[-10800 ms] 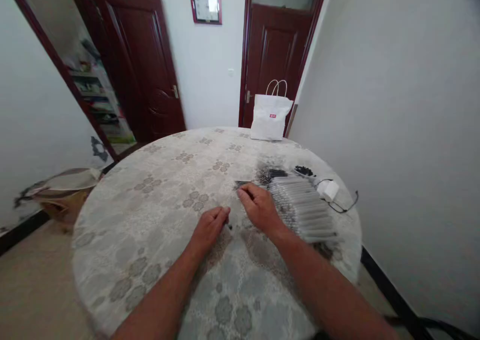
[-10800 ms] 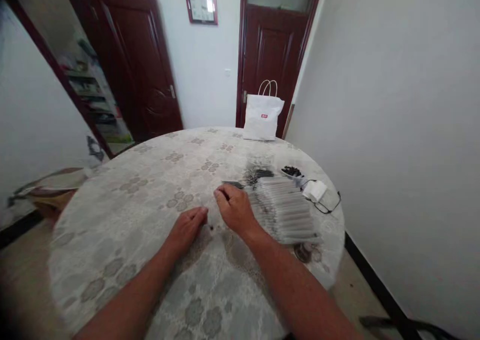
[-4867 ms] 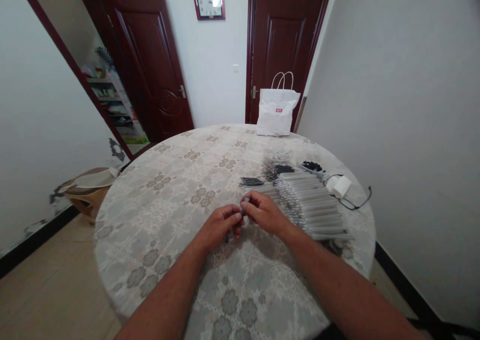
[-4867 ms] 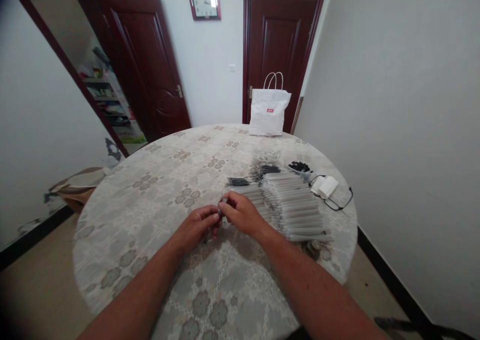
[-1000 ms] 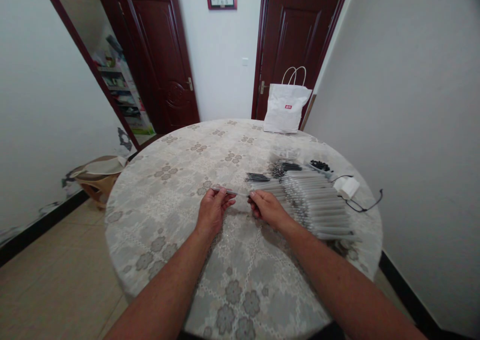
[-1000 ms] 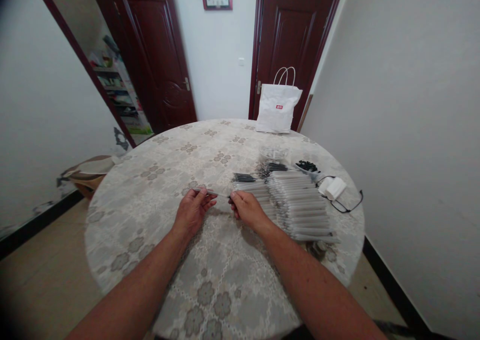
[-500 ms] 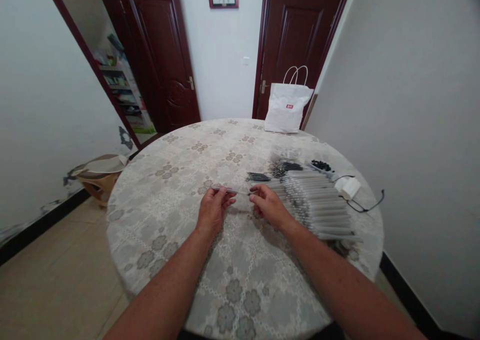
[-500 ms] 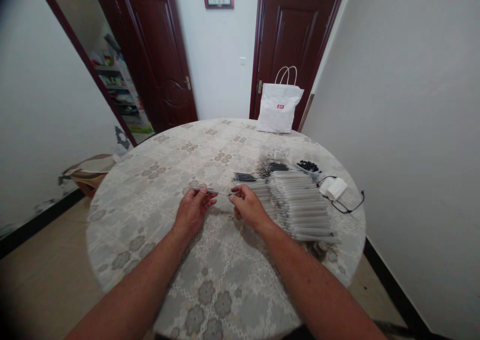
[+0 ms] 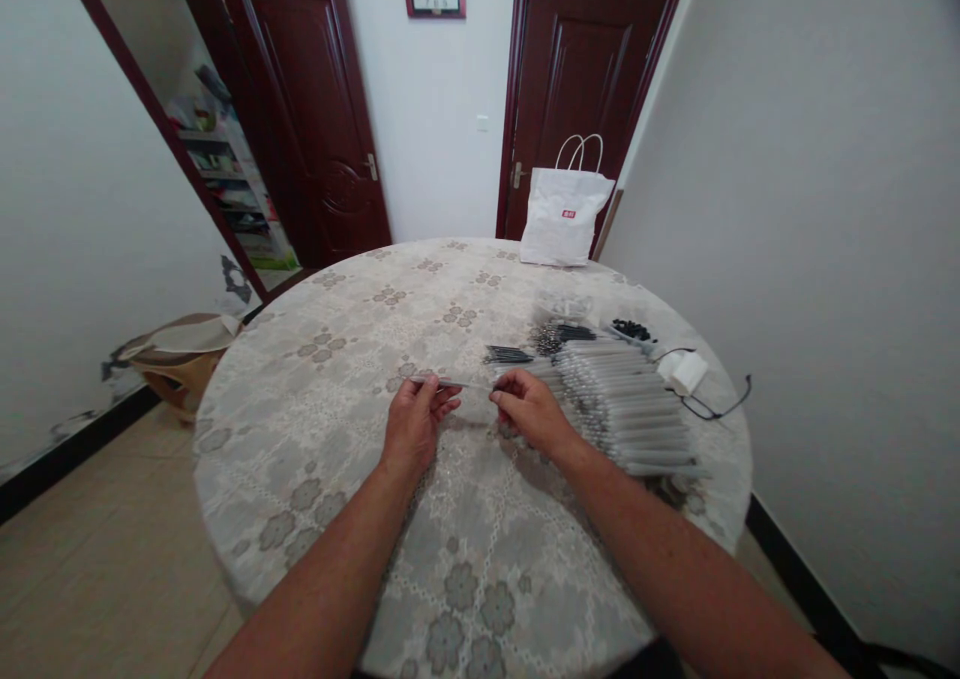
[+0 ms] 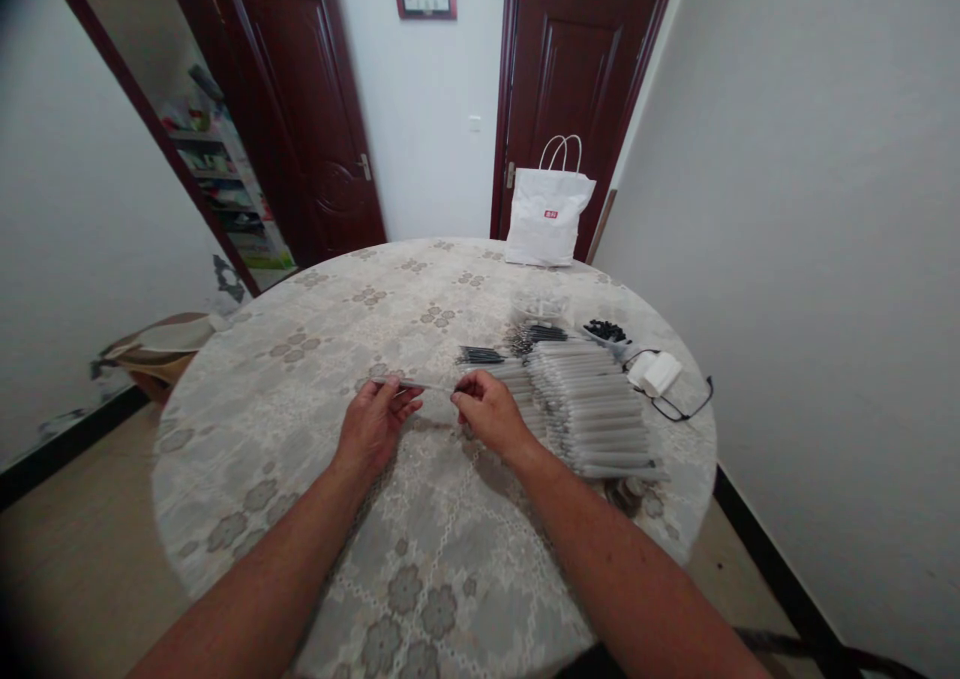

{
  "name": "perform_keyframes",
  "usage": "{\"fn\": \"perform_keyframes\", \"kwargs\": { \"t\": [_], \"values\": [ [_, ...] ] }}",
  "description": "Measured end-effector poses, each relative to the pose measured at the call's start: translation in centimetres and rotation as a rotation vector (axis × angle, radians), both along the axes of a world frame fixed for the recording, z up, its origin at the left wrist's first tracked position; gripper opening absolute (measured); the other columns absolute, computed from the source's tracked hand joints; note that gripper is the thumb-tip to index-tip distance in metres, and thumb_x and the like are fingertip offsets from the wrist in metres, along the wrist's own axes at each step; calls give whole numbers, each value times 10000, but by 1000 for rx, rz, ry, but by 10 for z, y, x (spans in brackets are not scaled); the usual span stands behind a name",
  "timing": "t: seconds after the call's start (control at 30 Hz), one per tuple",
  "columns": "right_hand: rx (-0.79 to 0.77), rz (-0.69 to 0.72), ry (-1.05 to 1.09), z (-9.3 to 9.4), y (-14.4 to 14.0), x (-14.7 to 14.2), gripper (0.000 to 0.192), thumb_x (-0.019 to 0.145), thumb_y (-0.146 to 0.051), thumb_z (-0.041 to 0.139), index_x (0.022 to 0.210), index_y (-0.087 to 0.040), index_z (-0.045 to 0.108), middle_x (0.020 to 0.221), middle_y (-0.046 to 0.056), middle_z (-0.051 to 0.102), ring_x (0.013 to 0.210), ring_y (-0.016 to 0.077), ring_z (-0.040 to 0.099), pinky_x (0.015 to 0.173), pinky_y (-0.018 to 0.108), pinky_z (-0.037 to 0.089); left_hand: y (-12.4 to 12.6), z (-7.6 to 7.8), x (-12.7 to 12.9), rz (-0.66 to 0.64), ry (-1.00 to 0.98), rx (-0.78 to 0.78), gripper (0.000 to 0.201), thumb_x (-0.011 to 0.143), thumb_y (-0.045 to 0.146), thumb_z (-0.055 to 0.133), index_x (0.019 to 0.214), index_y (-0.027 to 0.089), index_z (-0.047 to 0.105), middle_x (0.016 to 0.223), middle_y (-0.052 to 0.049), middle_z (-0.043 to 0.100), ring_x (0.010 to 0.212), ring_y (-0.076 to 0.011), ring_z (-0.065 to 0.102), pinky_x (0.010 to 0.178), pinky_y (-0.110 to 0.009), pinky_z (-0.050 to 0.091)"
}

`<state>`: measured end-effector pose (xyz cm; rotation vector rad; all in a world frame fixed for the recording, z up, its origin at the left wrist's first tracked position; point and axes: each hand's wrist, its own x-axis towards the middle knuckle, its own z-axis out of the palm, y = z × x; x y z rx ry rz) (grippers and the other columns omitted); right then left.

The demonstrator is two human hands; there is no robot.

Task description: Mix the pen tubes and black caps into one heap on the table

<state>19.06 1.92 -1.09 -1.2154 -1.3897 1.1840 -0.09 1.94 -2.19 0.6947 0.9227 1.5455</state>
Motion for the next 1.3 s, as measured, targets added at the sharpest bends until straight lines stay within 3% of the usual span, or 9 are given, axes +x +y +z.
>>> {"fn": "perform_keyframes", "kwargs": {
  "t": [0.17,0.33,0.5,0.63,0.73,0.83,1.03,1.17,1.3],
  "values": [
    [127,14,-99,3,-2,4,92,795,-279,638,875,-236,626,680,-50,614,614,142,586,593,250,459,1,2,-2,-22,-21,-26,372,800,396,817,974,201,553,930,-43,755,826,-202,775,722,-313,628],
    [289,-2,-419,35,1,38,78,817,-216,631,861,-233,693,759,-17,692,721,165,618,677,269,442,4,0,-6,-13,-1,-37,336,820,377,795,980,206,554,926,-37,755,839,-203,778,739,-319,637],
    [352,-529,-557,71,26,100,206,840,-215,603,996,-215,737,918,58,760,847,221,671,828,335,505,3,2,-4,-71,49,-46,364,805,349,799,1052,214,568,950,-44,759,785,-186,764,700,-302,636],
    [422,-807,-552,71,37,121,484,866,-145,519,1330,-122,655,1206,179,741,1094,281,682,1049,422,481,2,4,-2,-79,82,-49,489,803,309,797,1225,236,561,968,-61,772,749,-171,748,695,-299,639],
    [483,-677,-499,57,29,102,414,900,-168,515,1275,-168,690,1222,153,741,1136,272,675,1077,411,476,3,3,-4,-80,96,-47,557,796,298,802,1293,248,556,985,-69,777,750,-172,748,699,-297,640],
    [427,-355,-409,42,14,64,208,950,-276,578,1069,-243,745,1032,78,776,989,238,707,953,358,526,3,3,-6,-65,137,-19,549,805,328,805,1292,249,564,988,-72,780,755,-178,751,701,-295,635],
    [-125,228,7,7,-3,-1,407,1006,-590,518,959,-211,657,913,47,732,594,128,656,478,205,441,-10,10,-4,40,453,146,559,885,441,758,1371,264,547,1026,-66,784,793,-207,759,779,-340,622],
    [-302,337,173,-4,-6,-13,443,1007,-612,526,1009,-189,660,822,31,708,520,101,594,431,185,408,-20,11,0,58,674,265,585,925,433,719,1449,256,528,966,-35,775,794,-193,744,839,-334,580],
    [-305,388,83,-3,-6,-9,302,1009,-457,580,1025,-176,690,794,7,694,499,71,545,435,170,397,-20,11,-1,101,711,242,622,970,452,652,1518,243,447,969,-28,768,776,-182,732,847,-356,571]
  ]
}}
